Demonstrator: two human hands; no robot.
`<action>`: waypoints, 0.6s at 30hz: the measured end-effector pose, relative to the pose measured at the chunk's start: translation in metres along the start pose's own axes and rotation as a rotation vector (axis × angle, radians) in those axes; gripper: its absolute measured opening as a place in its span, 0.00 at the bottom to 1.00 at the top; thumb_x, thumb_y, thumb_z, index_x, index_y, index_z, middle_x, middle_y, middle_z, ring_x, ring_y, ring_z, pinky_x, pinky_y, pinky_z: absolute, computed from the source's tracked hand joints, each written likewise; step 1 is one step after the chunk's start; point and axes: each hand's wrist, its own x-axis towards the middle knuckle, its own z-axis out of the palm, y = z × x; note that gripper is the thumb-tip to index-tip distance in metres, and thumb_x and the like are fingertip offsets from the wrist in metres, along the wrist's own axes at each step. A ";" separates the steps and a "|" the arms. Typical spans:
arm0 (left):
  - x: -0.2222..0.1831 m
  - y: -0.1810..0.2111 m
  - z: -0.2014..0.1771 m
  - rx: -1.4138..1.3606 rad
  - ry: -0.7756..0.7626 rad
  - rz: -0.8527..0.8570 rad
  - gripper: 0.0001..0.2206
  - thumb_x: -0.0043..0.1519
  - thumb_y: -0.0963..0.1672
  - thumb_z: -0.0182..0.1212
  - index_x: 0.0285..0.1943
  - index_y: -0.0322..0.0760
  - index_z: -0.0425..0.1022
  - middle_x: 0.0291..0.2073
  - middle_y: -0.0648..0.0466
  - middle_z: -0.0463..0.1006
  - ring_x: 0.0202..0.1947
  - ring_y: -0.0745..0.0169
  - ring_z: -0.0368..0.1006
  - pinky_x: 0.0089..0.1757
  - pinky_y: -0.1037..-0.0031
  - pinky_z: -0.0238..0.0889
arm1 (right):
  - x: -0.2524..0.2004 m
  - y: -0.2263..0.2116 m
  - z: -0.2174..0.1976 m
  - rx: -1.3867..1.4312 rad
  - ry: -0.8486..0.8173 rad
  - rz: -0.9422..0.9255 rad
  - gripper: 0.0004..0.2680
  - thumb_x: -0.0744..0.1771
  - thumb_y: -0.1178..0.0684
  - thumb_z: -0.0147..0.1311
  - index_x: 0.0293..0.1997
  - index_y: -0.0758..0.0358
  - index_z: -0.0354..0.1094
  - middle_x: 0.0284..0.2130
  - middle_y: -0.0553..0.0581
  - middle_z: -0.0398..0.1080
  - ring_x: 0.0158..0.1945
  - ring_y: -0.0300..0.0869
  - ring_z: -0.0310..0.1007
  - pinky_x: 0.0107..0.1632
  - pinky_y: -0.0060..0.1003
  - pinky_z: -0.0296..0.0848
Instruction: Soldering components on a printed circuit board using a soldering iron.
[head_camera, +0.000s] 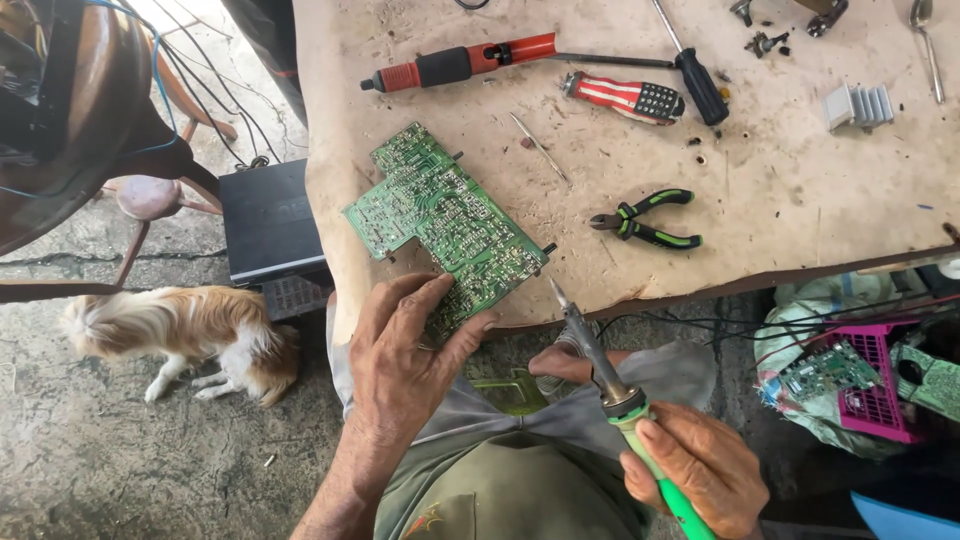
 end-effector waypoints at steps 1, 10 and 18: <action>-0.002 -0.002 0.003 0.029 0.017 0.022 0.20 0.61 0.52 0.70 0.52 0.34 0.79 0.46 0.48 0.78 0.43 0.58 0.77 0.38 0.71 0.75 | 0.001 0.002 -0.001 -0.010 0.023 -0.020 0.21 0.66 0.51 0.69 0.67 0.57 0.67 0.56 0.62 0.75 0.60 0.55 0.83 0.65 0.48 0.93; -0.016 -0.014 0.015 0.077 0.006 0.075 0.23 0.59 0.52 0.75 0.54 0.36 0.76 0.47 0.48 0.78 0.45 0.54 0.77 0.46 0.63 0.71 | 0.019 -0.004 0.006 -0.099 0.103 -0.092 0.15 0.68 0.50 0.65 0.59 0.64 0.72 0.44 0.66 0.80 0.45 0.51 0.86 0.49 0.43 0.90; -0.016 -0.012 0.016 0.082 -0.006 0.125 0.24 0.61 0.51 0.77 0.56 0.35 0.72 0.46 0.46 0.77 0.44 0.52 0.74 0.43 0.61 0.70 | 0.029 -0.015 0.015 -0.095 0.172 -0.075 0.12 0.67 0.52 0.64 0.54 0.66 0.74 0.37 0.65 0.81 0.38 0.48 0.86 0.42 0.42 0.89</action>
